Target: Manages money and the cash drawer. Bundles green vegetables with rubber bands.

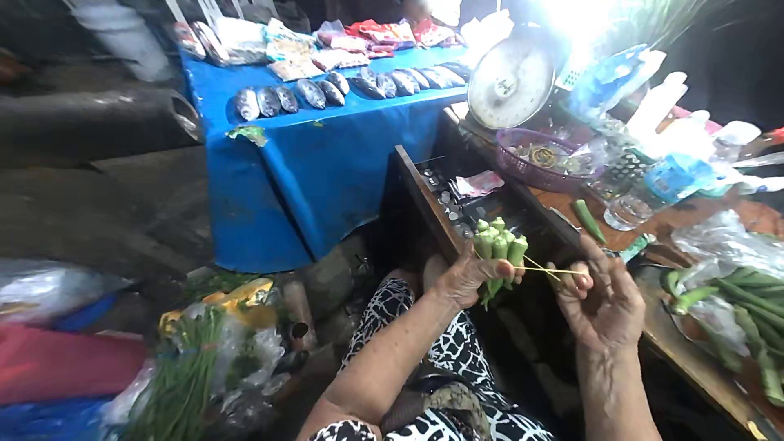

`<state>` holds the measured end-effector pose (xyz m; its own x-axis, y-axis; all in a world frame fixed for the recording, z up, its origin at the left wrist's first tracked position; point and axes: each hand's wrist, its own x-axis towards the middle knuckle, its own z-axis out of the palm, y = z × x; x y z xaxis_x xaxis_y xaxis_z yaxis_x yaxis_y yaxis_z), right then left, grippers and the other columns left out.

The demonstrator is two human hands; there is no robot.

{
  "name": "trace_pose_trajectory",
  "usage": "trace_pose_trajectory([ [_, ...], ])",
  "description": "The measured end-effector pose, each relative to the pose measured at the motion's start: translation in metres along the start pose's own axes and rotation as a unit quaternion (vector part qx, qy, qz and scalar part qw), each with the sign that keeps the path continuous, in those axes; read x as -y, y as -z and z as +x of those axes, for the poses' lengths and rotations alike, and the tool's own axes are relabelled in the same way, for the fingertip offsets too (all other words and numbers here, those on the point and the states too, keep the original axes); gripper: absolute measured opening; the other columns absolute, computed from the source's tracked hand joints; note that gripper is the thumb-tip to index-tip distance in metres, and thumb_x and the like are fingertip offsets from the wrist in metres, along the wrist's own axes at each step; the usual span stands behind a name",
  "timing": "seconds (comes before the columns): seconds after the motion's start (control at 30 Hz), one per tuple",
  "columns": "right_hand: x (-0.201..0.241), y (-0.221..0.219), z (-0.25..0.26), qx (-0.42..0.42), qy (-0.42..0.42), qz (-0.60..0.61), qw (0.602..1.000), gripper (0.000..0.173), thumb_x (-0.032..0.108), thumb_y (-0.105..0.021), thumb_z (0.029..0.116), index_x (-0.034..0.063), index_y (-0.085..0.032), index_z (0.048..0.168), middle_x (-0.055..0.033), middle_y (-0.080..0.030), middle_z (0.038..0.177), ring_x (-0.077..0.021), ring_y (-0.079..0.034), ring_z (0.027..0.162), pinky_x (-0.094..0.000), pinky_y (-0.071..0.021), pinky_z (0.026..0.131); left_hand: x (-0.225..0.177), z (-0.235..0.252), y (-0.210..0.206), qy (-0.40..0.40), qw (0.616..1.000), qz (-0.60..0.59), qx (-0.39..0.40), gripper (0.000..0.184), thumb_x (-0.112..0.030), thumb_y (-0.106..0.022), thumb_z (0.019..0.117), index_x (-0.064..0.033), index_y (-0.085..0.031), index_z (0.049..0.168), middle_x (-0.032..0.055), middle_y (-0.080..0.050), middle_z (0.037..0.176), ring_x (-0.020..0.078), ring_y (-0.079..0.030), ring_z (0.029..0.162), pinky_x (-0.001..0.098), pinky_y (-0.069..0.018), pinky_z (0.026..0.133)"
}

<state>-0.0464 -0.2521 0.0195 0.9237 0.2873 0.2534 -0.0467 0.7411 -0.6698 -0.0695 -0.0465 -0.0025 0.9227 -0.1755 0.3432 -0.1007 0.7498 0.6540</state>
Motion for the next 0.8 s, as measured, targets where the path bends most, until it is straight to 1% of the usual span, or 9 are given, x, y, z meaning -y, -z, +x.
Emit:
trace_pose_trajectory([
  [0.03, 0.002, -0.006, 0.001, 0.013, -0.002, 0.043, 0.999, 0.049, 0.04, -0.039, 0.108, 0.0058, -0.067, 0.13, 0.0017, -0.071, 0.075, -0.0102, -0.069, 0.069, -0.0345, -0.0621, 0.081, 0.001, 0.001, -0.002, -0.008, 1.0, 0.004, -0.007, 0.043, -0.024, -0.091, 0.0742, -0.0078, -0.064, 0.104, 0.0038, -0.072, 0.086, 0.0141, -0.071, 0.079, 0.0299, -0.0598, 0.077],
  [0.1, 0.004, -0.017, 0.002, 0.034, -0.018, 0.067, 0.997, 0.062, 0.054, -0.039, 0.105, 0.0089, -0.058, 0.142, -0.0109, -0.076, 0.101, -0.0202, -0.074, 0.085, -0.0379, -0.0622, 0.084, 0.0, 0.002, -0.004, -0.013, 0.999, 0.038, -0.017, 0.033, -0.007, -0.082, 0.0741, -0.0057, -0.064, 0.102, 0.0037, -0.071, 0.085, 0.0136, -0.07, 0.08, 0.0302, -0.0589, 0.078],
  [0.2, 0.002, -0.022, 0.0, 0.12, -0.048, 0.031, 0.991, 0.085, 0.065, -0.053, 0.0937, 0.0187, -0.029, 0.161, -0.0218, -0.066, 0.132, -0.0283, -0.074, 0.099, -0.0341, -0.0606, 0.082, -0.007, 0.001, -0.005, -0.042, 0.987, 0.157, -0.002, 0.039, 0.002, -0.078, 0.0722, -0.0018, -0.063, 0.108, 0.0017, -0.073, 0.096, 0.0093, -0.071, 0.09, 0.0284, -0.0594, 0.085],
  [0.27, 0.001, -0.02, -0.003, 0.182, -0.056, -0.013, 0.982, 0.097, 0.067, -0.056, 0.0912, 0.0226, -0.009, 0.164, -0.0247, -0.059, 0.142, -0.0318, -0.073, 0.103, -0.035, -0.0606, 0.085, -0.015, 0.001, -0.003, -0.084, 0.946, 0.31, 0.048, 0.04, 0.003, -0.077, 0.0738, 0.0066, -0.064, 0.111, 0.0047, -0.072, 0.103, 0.0052, -0.068, 0.098, 0.0246, -0.0569, 0.091],
  [0.37, 0.006, -0.02, -0.008, 0.199, -0.05, -0.098, 0.974, 0.106, 0.07, -0.055, 0.0895, 0.0235, 0.005, 0.164, -0.0244, -0.056, 0.145, -0.0324, -0.074, 0.099, -0.0376, -0.0622, 0.082, -0.029, 0.0, -0.011, -0.059, 0.86, 0.498, 0.09, 0.04, -0.002, -0.08, 0.0738, 0.0087, -0.065, 0.11, 0.0103, -0.071, 0.099, 0.0051, -0.067, 0.093, 0.0207, -0.0545, 0.086],
  [0.5, 0.015, -0.023, -0.015, 0.223, -0.049, -0.144, 0.963, 0.112, 0.068, -0.06, 0.0885, 0.0242, 0.013, 0.162, -0.0248, -0.051, 0.15, -0.0385, -0.072, 0.107, -0.0458, -0.0637, 0.085, -0.038, 0.001, -0.025, 0.065, 0.797, 0.588, 0.119, 0.037, -0.003, -0.082, 0.0746, 0.0046, -0.066, 0.108, 0.0149, -0.069, 0.096, 0.0181, -0.067, 0.087, 0.034, -0.0548, 0.08],
  [0.63, 0.021, -0.019, -0.022, 0.259, -0.057, -0.191, 0.945, 0.121, 0.06, -0.07, 0.0864, 0.0317, 0.022, 0.159, -0.0214, -0.044, 0.156, -0.0395, -0.07, 0.114, -0.0495, -0.0635, 0.09, -0.041, 0.004, -0.033, 0.167, 0.728, 0.652, 0.131, 0.038, -0.005, -0.081, 0.0781, 0.0021, -0.065, 0.112, 0.0181, -0.069, 0.102, 0.0295, -0.068, 0.095, 0.0492, -0.0551, 0.085],
  [0.73, 0.028, -0.021, -0.028, 0.258, -0.047, -0.243, 0.934, 0.121, 0.06, -0.071, 0.087, 0.029, 0.021, 0.159, -0.0188, -0.048, 0.154, -0.0356, -0.073, 0.108, -0.0475, -0.0653, 0.088, -0.036, 0.005, -0.037, 0.177, 0.674, 0.702, 0.149, 0.036, -0.007, -0.08, 0.0801, 0.0002, -0.064, 0.111, 0.0179, -0.069, 0.102, 0.0331, -0.068, 0.096, 0.0535, -0.0537, 0.087],
  [0.8, 0.03, -0.025, -0.033, 0.253, -0.041, -0.269, 0.928, 0.118, 0.057, -0.072, 0.0886, 0.0274, 0.017, 0.161, -0.0166, -0.051, 0.151, -0.034, -0.073, 0.108, -0.0471, -0.0653, 0.088, -0.03, 0.003, -0.041, 0.171, 0.642, 0.729, 0.162, 0.034, -0.009, -0.077, 0.0839, -0.0007, -0.066, 0.114, 0.0171, -0.071, 0.105, 0.0333, -0.068, 0.102, 0.0544, -0.0508, 0.095],
])
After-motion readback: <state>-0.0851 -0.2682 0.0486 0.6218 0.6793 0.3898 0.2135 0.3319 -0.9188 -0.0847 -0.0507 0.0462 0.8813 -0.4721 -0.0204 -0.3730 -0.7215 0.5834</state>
